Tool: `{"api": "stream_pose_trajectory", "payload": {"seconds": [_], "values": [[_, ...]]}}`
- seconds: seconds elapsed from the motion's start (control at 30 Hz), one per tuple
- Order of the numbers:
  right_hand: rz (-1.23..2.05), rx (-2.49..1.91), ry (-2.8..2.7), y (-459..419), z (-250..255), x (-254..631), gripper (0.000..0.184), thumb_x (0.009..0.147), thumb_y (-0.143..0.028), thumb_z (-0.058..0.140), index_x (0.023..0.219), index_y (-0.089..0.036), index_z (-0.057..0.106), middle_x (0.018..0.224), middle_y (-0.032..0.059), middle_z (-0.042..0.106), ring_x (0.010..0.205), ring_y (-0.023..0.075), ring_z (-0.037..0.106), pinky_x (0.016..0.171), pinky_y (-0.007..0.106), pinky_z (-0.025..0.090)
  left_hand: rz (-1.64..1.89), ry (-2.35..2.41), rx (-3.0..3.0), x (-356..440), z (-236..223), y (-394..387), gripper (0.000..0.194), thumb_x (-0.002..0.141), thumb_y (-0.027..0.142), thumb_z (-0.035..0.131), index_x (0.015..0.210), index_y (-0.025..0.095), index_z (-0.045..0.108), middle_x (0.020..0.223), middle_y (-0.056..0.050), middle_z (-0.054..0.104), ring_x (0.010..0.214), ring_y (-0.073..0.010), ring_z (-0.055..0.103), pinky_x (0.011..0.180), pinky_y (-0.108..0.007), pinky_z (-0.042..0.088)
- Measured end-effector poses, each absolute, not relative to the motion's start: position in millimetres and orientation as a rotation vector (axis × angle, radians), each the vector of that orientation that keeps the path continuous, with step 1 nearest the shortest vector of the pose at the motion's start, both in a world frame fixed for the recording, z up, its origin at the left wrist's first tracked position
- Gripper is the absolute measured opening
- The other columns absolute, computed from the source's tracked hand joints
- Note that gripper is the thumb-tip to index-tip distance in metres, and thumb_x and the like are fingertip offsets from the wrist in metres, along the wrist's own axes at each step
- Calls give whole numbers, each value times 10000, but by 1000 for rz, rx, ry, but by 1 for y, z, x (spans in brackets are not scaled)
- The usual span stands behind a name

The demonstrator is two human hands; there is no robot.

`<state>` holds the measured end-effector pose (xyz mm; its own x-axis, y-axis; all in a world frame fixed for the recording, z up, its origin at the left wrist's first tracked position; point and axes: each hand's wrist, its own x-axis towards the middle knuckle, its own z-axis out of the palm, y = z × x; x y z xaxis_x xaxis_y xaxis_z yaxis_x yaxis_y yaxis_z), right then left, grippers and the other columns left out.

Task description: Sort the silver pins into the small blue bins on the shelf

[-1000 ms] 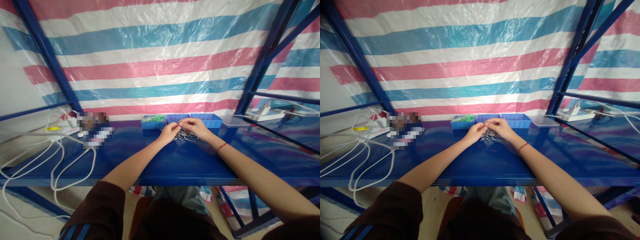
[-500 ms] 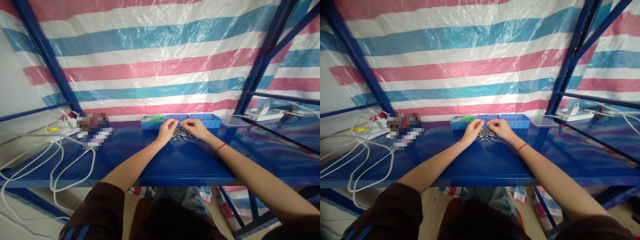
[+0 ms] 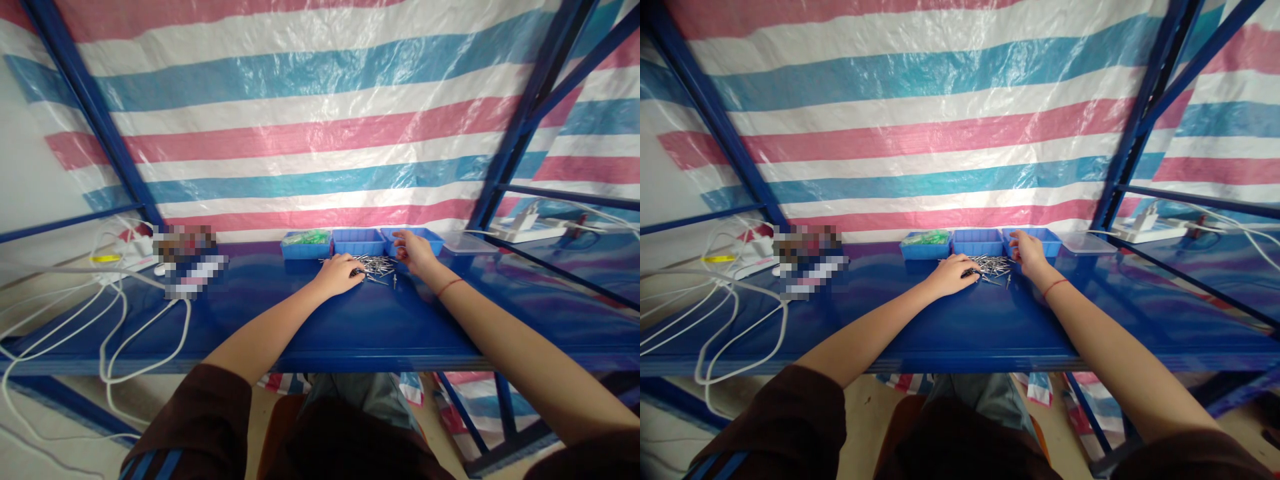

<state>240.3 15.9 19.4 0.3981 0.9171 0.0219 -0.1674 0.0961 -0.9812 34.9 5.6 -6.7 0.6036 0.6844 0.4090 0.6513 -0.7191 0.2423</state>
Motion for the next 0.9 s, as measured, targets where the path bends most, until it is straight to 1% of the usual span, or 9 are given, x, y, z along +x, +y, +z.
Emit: {"api": "stream_pose_trajectory", "payload": {"seconds": [0.13, 0.27, 0.33, 0.47, 0.63, 0.8, 0.9], "values": [[955, -1190, -956, 11, 20, 226, 124, 753, -303, 534, 769, -183, 556, 556, -22, 462, 399, 57, 315, 363, 208, 293, 749, 1094, 2765, 36, -6, 5, 241, 842, 346, 488, 885, 256, 708, 991, -58, 618, 952, -218, 534, 876, -387, 411], [952, -1184, -1047, 8, 18, 219, 148, 769, -327, 531, 753, -181, 548, 568, -17, 457, 403, 61, 329, 368, 215, 265, 686, 1032, 2815, 34, -3, 3, 244, 830, 376, 500, 902, 274, 709, 999, -53, 627, 964, -234, 535, 862, -395, 407], [957, -1189, -1082, 7, 18, 219, 173, 779, -354, 524, 753, -184, 545, 571, -15, 456, 407, 65, 329, 375, 218, 266, 662, 974, 2828, 33, -2, 5, 229, 826, 347, 507, 911, 276, 708, 1002, -48, 628, 963, -227, 544, 865, -386, 409], [962, -1196, -1123, 7, 18, 219, 215, 784, -397, 527, 742, -187, 540, 561, -12, 456, 414, 73, 333, 392, 226, 281, 630, 867, 2814, 31, 1, 11, 204, 833, 279, 511, 882, 249, 707, 996, -44, 636, 953, -191, 565, 892, -332, 406], [957, -1210, -1144, 4, 19, 217, 245, 790, -429, 530, 743, -189, 550, 548, -7, 462, 407, 78, 336, 390, 230, 279, 613, 772, 2840, 32, 4, 15, 154, 834, 237, 532, 835, 213, 684, 936, -45, 628, 914, -171, 577, 906, -293, 397], [932, -1223, -1171, 4, 19, 215, 235, 809, -394, 506, 728, -183, 572, 554, -4, 464, 402, 76, 343, 385, 234, 274, 645, 808, 2925, 33, 0, 12, 167, 861, 254, 494, 869, 203, 653, 948, -55, 605, 907, -190, 564, 871, -303, 408], [836, -1245, -1317, 5, 18, 215, 229, 795, -377, 521, 694, -180, 582, 554, 0, 483, 411, 76, 362, 388, 232, 283, 782, 849, 2915, 33, -1, 10, 197, 890, 285, 442, 912, 212, 623, 978, -49, 592, 911, -180, 560, 853, -286, 412]]}}
